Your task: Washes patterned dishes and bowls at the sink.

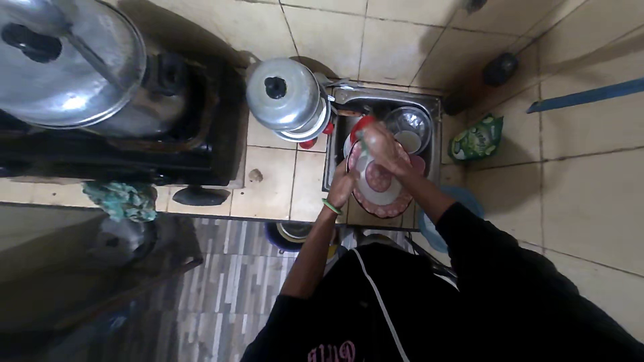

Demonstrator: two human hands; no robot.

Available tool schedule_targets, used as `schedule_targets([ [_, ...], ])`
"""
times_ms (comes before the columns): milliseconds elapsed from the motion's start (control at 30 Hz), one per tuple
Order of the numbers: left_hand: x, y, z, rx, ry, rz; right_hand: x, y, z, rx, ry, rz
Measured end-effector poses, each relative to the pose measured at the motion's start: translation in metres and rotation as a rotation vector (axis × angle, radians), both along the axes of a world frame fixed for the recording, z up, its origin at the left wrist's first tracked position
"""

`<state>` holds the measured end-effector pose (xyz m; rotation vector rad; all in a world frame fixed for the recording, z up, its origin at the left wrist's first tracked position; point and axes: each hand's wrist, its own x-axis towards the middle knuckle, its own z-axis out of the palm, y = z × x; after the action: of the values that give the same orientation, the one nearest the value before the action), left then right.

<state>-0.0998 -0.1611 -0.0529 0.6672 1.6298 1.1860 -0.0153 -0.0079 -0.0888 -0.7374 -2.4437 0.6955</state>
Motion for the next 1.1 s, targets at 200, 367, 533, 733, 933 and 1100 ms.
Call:
schedule_targets([
  [200,-0.01,0.011,-0.001,-0.049,-0.039,-0.077,-0.013,-0.019,0.004,0.143,0.209,0.186],
  [367,-0.006,0.002,-0.003,-0.036,0.031,0.012,-0.006,0.014,0.009,-0.096,-0.179,-0.274],
  [533,-0.016,0.011,-0.001,-0.083,0.012,-0.148,-0.009,-0.017,0.004,0.109,0.129,0.148],
  [733,-0.005,-0.001,-0.005,-0.034,-0.076,0.067,-0.005,0.018,0.008,-0.165,-0.281,-0.376],
  [933,-0.01,0.007,-0.005,-0.05,-0.012,-0.058,0.001,-0.001,-0.017,0.08,0.033,0.065],
  [1100,-0.007,0.002,-0.007,-0.092,-0.105,-0.029,-0.002,0.003,-0.001,-0.014,-0.154,-0.238],
])
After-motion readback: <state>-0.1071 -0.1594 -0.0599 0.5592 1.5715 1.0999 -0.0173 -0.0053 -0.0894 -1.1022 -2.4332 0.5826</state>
